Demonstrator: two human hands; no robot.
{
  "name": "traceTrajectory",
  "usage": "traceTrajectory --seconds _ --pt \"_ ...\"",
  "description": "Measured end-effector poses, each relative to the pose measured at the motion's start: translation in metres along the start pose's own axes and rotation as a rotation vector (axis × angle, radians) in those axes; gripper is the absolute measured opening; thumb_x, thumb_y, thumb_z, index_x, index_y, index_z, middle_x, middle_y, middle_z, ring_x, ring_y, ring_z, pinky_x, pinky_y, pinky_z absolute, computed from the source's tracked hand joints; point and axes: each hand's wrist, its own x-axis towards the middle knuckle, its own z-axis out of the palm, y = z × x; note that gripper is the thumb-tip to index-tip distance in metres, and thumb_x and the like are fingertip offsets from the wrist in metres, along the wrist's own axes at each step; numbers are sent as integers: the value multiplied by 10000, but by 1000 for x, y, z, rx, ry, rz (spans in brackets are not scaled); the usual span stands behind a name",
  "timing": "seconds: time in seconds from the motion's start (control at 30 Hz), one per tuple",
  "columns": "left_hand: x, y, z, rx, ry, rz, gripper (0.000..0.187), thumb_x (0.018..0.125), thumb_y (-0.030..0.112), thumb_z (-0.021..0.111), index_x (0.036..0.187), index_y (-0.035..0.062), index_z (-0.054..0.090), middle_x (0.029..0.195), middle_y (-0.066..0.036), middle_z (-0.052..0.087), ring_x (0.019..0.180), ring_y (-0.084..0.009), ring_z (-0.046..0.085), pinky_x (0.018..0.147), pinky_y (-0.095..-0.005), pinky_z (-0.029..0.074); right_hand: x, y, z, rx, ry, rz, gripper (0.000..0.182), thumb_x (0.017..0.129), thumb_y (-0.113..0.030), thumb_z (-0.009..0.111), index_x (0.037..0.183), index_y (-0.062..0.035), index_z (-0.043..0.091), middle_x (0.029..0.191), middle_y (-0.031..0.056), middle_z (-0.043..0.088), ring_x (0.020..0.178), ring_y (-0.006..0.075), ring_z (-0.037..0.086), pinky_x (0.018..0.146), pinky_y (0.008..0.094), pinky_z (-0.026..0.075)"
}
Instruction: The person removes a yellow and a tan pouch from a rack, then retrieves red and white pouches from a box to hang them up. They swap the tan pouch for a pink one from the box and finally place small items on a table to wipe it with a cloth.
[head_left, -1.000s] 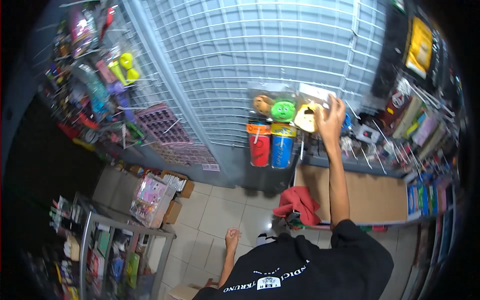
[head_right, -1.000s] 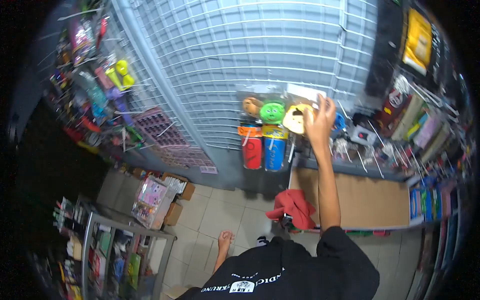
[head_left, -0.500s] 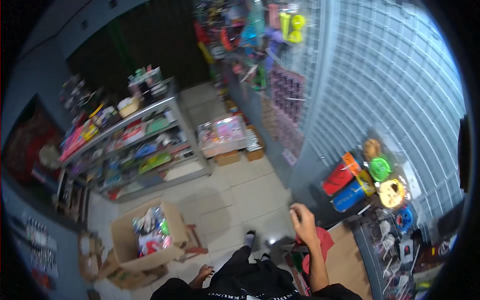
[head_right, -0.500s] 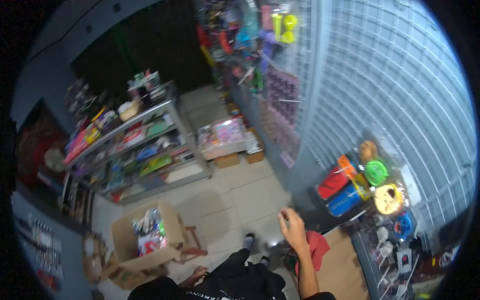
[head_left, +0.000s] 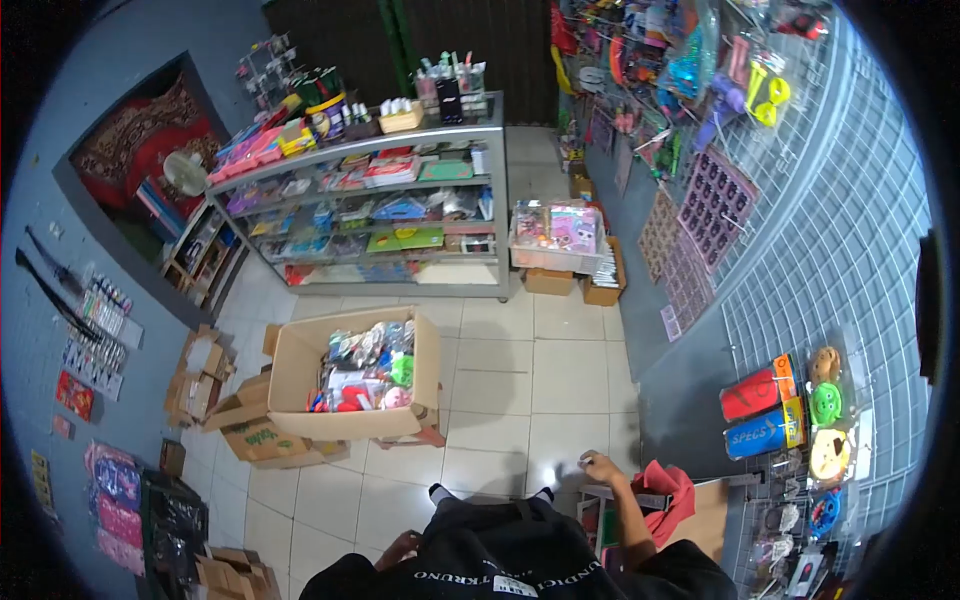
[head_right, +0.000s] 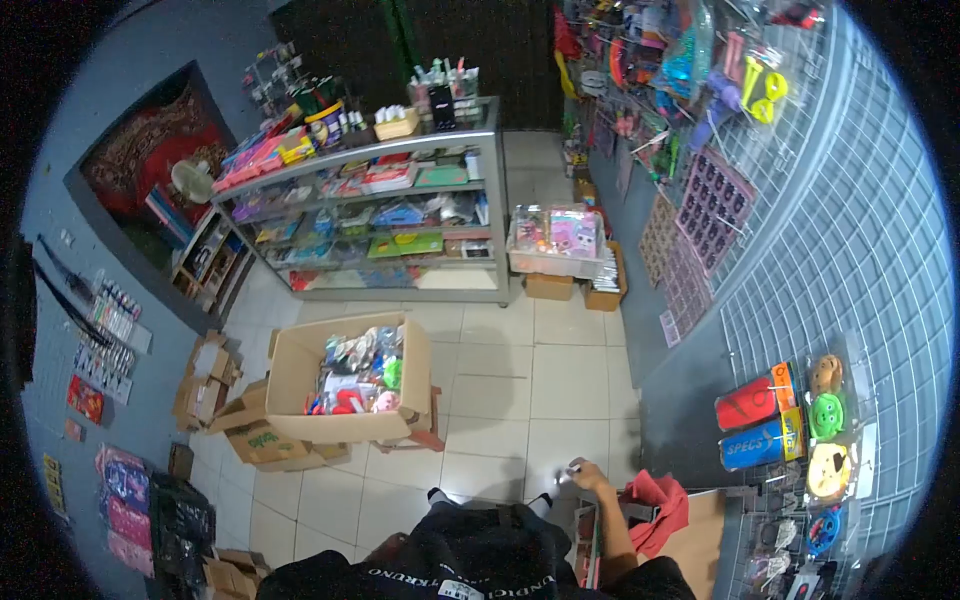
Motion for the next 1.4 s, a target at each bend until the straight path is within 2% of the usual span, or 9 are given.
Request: traceTrajectory --seconds 0.1,0.3,0.47,0.57,0.63,0.7,0.9,1.13,1.4 --pt "-4 1 -18 129 118 -53 517 890 426 633 1214 34 534 955 -117 695 836 -248 668 687 -416 539 58 83 63 220 -5 70 367 875 -344 633 1125 -76 650 948 140 708 829 231 665 728 389 532" --pt "1 -4 -86 43 235 -102 522 887 473 634 1187 60 523 977 -112 684 819 -227 644 657 -388 532 40 54 149 257 -369 672 324 932 -361 567 1181 -158 603 1018 92 707 670 175 666 536 355 543" --pt "-33 -14 -132 -61 462 -94 504 891 460 639 1159 46 536 948 -115 681 787 -186 638 605 -334 520 82 10 201 326 -597 427 354 953 -368 517 1254 -184 545 1109 32 672 862 146 660 646 341 540" --pt "-37 -25 -157 52 469 -54 491 880 380 670 1170 11 527 918 -122 680 756 -214 636 633 -349 522 151 19 236 164 -328 50 312 826 -290 690 1050 -76 651 880 72 676 664 141 649 518 282 519" --pt "-30 -21 -167 211 673 168 471 859 305 693 1171 -2 520 948 -147 666 786 -252 632 683 -360 521 156 -60 235 -192 315 -242 272 836 -282 664 963 -41 657 903 164 681 790 298 665 673 395 531" --pt "-22 -11 -171 243 834 330 484 826 232 720 1188 -11 508 1025 -184 633 878 -304 616 778 -387 504 153 -149 209 -137 492 -376 340 852 -221 647 1114 -11 592 1070 232 625 989 423 585 892 469 473" --pt "-31 143 -195 540 1110 719 638 770 224 771 1278 -7 461 1259 -229 502 1186 -395 458 1004 -476 357 145 -382 158 143 726 -641 202 902 -42 558 1096 5 586 1035 162 598 986 321 600 869 405 474" --pt "-6 301 -241 861 886 880 625 749 377 778 1225 59 527 1223 -157 552 1154 -346 491 979 -466 364 193 -475 194 -32 157 -727 189 858 -73 614 1046 -53 605 1037 154 594 967 325 610 851 403 489" --pt "63 307 -250 937 767 571 381 916 459 545 940 109 695 815 -99 701 789 -267 652 775 -396 410 235 -471 276 -316 -114 -469 365 819 -263 681 1141 -104 616 1190 149 577 1110 345 562 933 461 459"
